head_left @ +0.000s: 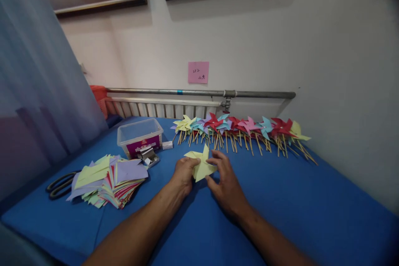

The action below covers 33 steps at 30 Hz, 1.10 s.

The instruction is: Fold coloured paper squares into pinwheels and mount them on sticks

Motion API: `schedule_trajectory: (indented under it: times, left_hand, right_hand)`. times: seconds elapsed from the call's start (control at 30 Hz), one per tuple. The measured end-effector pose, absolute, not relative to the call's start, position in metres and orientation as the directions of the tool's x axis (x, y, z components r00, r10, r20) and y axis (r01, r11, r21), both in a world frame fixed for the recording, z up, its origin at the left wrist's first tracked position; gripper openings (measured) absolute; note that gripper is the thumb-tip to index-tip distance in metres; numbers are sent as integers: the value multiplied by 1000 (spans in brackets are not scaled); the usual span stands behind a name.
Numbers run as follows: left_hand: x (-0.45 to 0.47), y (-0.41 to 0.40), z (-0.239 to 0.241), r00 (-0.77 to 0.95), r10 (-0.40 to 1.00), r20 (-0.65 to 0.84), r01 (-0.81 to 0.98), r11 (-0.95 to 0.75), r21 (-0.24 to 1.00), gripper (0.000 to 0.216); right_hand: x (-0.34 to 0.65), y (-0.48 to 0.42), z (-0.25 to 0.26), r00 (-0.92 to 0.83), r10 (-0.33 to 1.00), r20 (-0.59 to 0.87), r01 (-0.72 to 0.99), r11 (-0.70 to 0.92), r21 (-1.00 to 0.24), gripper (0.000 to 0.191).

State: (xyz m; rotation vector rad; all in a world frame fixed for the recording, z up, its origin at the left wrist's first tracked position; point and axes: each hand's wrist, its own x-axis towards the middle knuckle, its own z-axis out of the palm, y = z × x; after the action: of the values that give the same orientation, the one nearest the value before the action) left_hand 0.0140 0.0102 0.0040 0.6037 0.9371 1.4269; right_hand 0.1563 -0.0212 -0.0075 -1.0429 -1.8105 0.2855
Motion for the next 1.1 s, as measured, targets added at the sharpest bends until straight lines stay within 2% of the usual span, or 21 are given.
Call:
schedule_trajectory:
  times: [0.17, 0.27, 0.33, 0.4, 0.5, 0.6, 0.7, 0.9, 1.1]
  left_hand:
    - [14, 11, 5, -98, 981, -170, -591, 80, 802, 25]
    - [15, 10, 6, -83, 983, -162, -597, 81, 798, 26]
    - [15, 9, 6, -60, 985, -159, -591, 93, 801, 26]
    - [16, 8, 6, -56, 986, -156, -574, 96, 813, 26]
    - [18, 7, 3, -91, 982, -163, -519, 93, 850, 26]
    - [21, 6, 1, -132, 978, -159, -467, 80, 881, 24]
    - [23, 5, 2, -159, 975, -158, -436, 74, 897, 25]
    - [24, 1, 7, -175, 970, -167, -402, 85, 912, 26]
    - [24, 2, 5, -174, 969, -178, -386, 99, 917, 24]
  right_hand:
    - [154, -23, -11, -286, 662, 693, 690, 644, -331, 24]
    - [154, -22, -10, -305, 618, 725, 707, 657, -262, 14]
    - [153, -23, -9, -296, 607, 738, 705, 660, -261, 12]
    - [153, -23, -7, -245, 623, 742, 696, 646, -312, 14]
    - [151, -23, -8, -102, 709, 697, 647, 580, -495, 19]
    - [149, -20, -10, 39, 816, 576, 551, 464, -694, 25]
    - [148, -16, -13, 129, 881, 455, 476, 347, -808, 26]
    - [149, -10, -15, 181, 932, 315, 410, 220, -885, 24]
    - [151, -6, -21, 220, 919, 328, 383, 227, -895, 23]
